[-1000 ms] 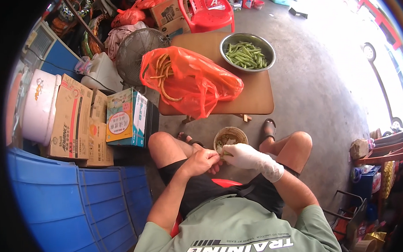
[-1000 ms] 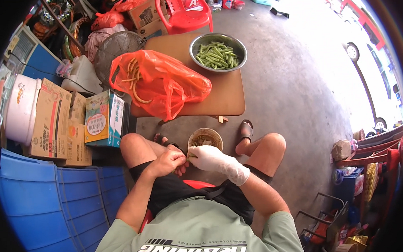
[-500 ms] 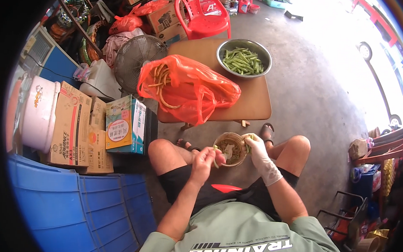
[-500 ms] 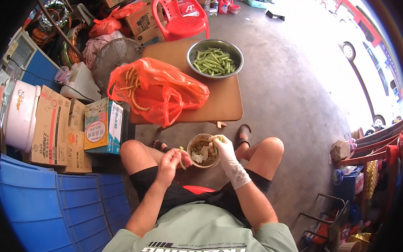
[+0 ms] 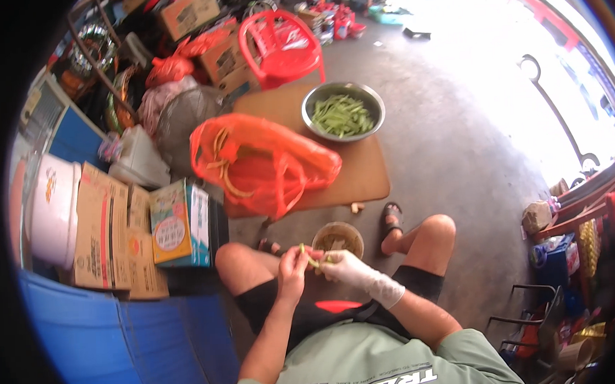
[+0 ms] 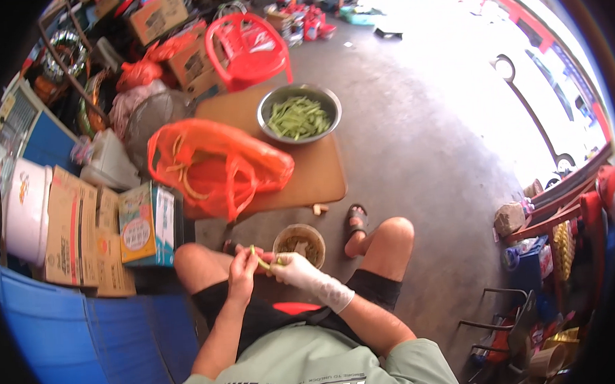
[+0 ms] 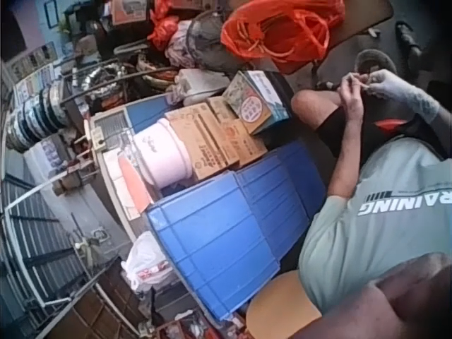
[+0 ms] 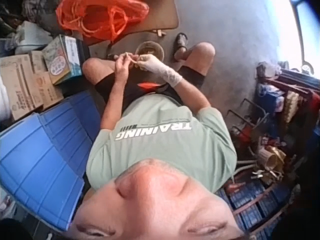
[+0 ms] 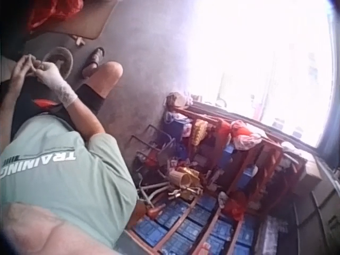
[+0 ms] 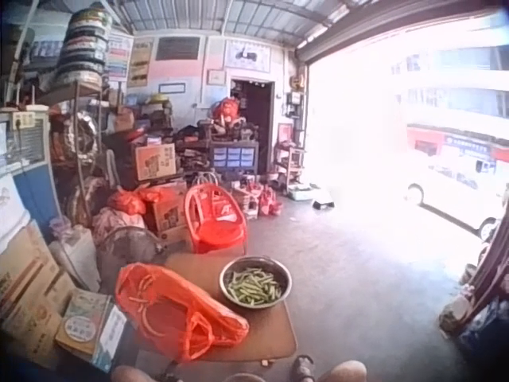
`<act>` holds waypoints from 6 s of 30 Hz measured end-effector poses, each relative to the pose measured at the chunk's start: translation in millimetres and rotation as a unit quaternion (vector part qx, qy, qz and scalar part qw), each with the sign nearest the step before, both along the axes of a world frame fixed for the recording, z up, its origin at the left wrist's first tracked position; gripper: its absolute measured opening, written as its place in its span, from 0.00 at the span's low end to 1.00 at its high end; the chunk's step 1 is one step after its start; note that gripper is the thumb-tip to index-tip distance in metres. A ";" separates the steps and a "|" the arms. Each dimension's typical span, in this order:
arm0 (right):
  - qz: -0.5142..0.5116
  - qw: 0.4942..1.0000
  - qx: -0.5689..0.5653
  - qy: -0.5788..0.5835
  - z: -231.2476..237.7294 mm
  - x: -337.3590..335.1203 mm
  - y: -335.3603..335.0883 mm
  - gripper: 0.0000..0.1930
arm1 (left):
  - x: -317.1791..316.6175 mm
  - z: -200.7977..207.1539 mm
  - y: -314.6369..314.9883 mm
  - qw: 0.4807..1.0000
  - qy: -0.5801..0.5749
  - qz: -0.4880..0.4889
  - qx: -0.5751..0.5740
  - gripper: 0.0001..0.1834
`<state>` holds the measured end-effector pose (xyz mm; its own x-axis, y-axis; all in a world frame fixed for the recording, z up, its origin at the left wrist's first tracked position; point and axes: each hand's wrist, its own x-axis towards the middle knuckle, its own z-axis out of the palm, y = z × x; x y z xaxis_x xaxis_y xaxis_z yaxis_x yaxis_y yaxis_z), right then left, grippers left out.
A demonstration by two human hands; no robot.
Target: The person snaps green beans by hand, placing the pieces into a bowl and discarding the ends into a separate container.
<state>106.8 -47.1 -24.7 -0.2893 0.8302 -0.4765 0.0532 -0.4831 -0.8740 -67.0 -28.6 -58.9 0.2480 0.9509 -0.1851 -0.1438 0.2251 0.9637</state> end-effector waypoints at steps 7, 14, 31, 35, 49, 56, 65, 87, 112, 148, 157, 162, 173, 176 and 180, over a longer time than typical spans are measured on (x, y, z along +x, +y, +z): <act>0.163 0.886 0.283 -0.328 -0.4 16.2 -8.1 0.09 | -22.0 6.9 18.5 0.942 0.204 -0.262 -0.035 0.14; 0.195 0.849 0.319 -0.374 -6.9 18.7 -9.8 0.12 | -12.7 -7.5 20.3 0.932 0.176 -0.314 -0.047 0.08; 0.082 0.851 0.319 -0.409 -29.9 25.3 -4.8 0.09 | 15.7 -29.0 22.5 0.954 0.167 -0.242 -0.058 0.09; -0.034 0.855 0.276 -0.438 -43.8 16.0 0.3 0.08 | 31.8 -52.1 17.7 0.981 0.043 -0.122 -0.146 0.07; -0.102 0.889 0.216 -0.390 -57.5 15.7 -10.7 0.08 | 17.2 -54.0 19.6 0.966 -0.124 0.116 -0.194 0.07; -0.132 0.847 0.336 -0.390 -96.8 28.4 16.3 0.09 | 4.4 -21.6 24.6 0.980 -0.128 0.103 -0.112 0.08; -0.140 0.987 -0.001 0.084 -67.3 35.8 28.7 0.12 | 8.9 -6.8 23.3 0.986 -0.121 0.054 -0.104 0.07; -0.042 0.846 -0.202 0.492 -79.5 34.7 16.5 0.27 | 26.1 -12.9 17.4 0.999 -0.028 0.009 -0.022 0.09; -0.074 0.833 -0.075 0.543 -1.6 60.3 39.7 0.36 | 14.0 -55.4 5.5 0.995 -0.004 -0.005 -0.102 0.11; -0.173 0.953 0.161 -0.187 123.7 129.0 300.5 0.24 | 10.2 -56.6 8.7 0.994 -0.049 0.026 -0.097 0.08; -0.125 0.975 0.122 0.135 64.1 127.9 165.7 0.11 | 10.3 -45.7 8.0 0.996 -0.038 0.070 -0.044 0.09; -0.142 0.969 -0.024 0.199 5.4 137.7 71.9 0.14 | -11.6 34.2 41.8 0.966 0.057 0.204 0.145 0.07; -0.219 0.926 -0.009 0.306 -55.7 148.2 56.4 0.14 | 61.9 20.5 171.5 0.822 0.282 0.024 0.494 0.22; -0.219 0.915 0.012 0.340 -77.0 178.3 53.2 0.16 | 81.7 28.2 173.2 0.836 0.255 0.011 0.485 0.21; -0.241 0.932 0.025 0.269 -64.5 164.6 49.8 0.16 | 57.4 23.5 192.0 0.860 0.234 0.180 0.416 0.14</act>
